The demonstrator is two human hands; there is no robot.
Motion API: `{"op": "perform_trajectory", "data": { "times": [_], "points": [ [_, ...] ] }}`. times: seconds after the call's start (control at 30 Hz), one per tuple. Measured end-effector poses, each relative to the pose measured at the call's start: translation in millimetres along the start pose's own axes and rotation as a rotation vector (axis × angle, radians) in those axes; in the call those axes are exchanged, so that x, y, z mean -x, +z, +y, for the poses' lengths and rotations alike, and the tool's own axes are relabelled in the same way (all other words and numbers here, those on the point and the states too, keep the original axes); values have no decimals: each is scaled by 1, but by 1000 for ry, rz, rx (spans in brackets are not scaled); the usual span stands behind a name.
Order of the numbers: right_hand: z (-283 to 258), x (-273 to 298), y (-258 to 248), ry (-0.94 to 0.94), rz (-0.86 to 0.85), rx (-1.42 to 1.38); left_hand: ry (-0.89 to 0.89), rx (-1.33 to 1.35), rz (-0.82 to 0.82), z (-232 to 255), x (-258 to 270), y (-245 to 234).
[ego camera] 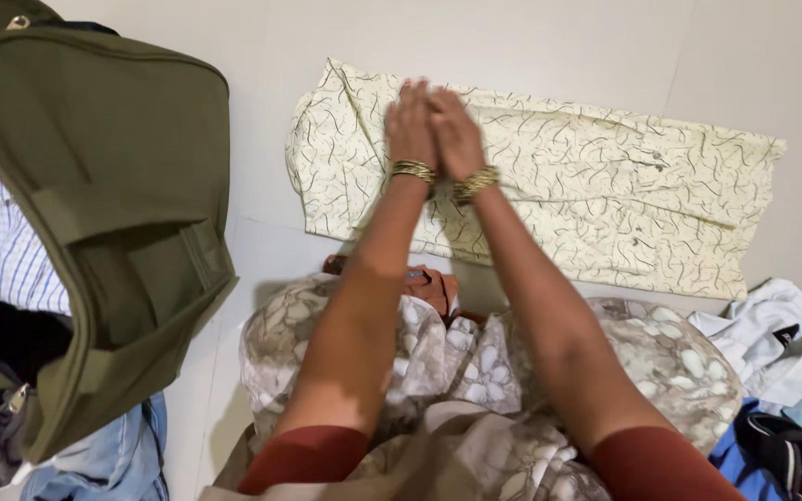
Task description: The person folds a patterned shirt by smoothing it, bringing the sleeves in, and folding it into a square before placing it into a bag, then buttons up a blue shirt.
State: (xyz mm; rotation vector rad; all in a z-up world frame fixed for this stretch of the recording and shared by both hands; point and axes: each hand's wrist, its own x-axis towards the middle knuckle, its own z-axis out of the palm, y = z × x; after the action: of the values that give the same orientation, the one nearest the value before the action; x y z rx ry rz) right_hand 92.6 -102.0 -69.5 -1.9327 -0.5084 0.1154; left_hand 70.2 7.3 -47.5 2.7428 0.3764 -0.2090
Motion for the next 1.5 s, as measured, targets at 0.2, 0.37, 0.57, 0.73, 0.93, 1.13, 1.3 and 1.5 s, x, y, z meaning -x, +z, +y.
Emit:
{"op": "perform_trajectory", "data": {
  "times": [0.2,0.37,0.57,0.73,0.93,1.13,1.3,1.5],
  "points": [
    [-62,-9,48,27,-291,579,-47,-334,-32,-61,4,-3],
    [-96,-18,6,239,-480,899,-126,-356,-136,-37,19,-50],
    [-100,-10,-47,416,-417,985,-243,-230,-104,-43,32,-85],
    [-85,-10,-26,504,-282,957,-205,-143,81,-32,22,-65],
    [-66,-12,14,99,-418,929,-109,-95,-104,-22,15,-65],
    [-83,-20,-14,291,-463,959,-204,-170,-49,-27,15,-72],
    [-90,-15,-48,457,-428,992,-222,-152,-52,-24,18,-73],
    [-58,1,-79,606,-299,942,-248,-181,-10,-17,6,-67]
  ]
}}
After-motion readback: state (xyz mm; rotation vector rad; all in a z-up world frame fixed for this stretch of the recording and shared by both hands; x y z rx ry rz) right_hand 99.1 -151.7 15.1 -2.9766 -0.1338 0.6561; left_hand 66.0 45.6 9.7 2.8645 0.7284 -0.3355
